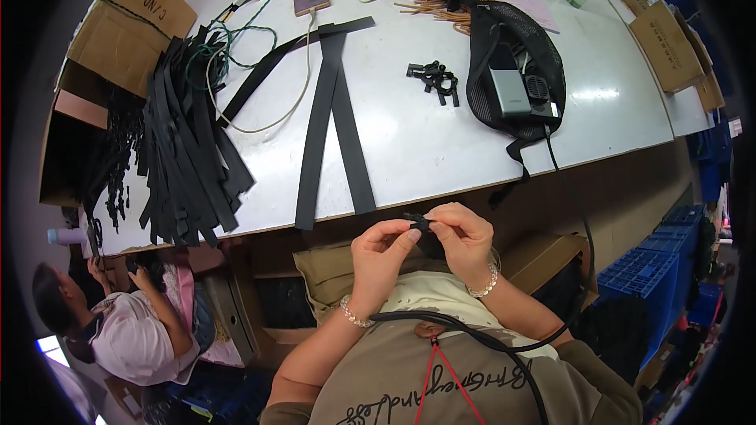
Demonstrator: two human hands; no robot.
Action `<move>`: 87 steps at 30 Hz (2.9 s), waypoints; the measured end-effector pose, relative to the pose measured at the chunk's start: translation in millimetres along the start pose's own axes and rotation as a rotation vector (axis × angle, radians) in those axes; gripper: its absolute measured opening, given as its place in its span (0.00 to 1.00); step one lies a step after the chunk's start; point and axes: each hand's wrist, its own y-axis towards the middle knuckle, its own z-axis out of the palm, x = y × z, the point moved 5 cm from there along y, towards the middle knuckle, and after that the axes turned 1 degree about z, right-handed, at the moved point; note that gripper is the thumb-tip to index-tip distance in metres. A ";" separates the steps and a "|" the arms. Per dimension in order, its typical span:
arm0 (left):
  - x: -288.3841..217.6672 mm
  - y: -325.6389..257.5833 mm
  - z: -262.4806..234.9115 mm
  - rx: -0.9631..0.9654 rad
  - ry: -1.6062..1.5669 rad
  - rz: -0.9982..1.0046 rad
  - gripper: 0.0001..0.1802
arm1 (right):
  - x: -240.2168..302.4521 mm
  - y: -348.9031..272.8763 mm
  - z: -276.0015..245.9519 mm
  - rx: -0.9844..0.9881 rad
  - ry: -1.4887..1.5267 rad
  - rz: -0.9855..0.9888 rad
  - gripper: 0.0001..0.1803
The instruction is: Assembling plastic components and clips onto black fabric straps at a production workbench.
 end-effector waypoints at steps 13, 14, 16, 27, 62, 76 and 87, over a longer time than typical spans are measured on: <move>-26.3 -6.5 8.0 0.108 0.051 0.258 0.08 | 29.2 4.9 0.0 0.104 -0.068 -0.085 0.04; -27.7 -6.9 9.2 0.107 0.044 0.190 0.10 | 29.5 6.3 0.7 0.162 -0.074 -0.036 0.05; -29.9 -7.5 9.2 0.106 0.038 0.122 0.12 | 43.4 12.6 1.4 0.267 -0.093 0.005 0.07; -65.0 -8.5 10.7 0.474 0.164 0.114 0.16 | 55.4 10.3 14.0 0.558 0.070 0.109 0.13; -43.5 -14.6 7.2 0.207 -0.111 0.122 0.12 | 63.7 16.0 21.5 0.506 -0.113 -0.030 0.08; -28.7 -20.1 11.6 0.336 -0.521 -0.168 0.13 | 52.4 15.2 24.8 0.520 0.213 0.113 0.07; -31.9 -18.6 10.7 0.221 -0.416 -0.041 0.12 | 60.3 4.4 25.1 0.273 -0.163 -0.226 0.07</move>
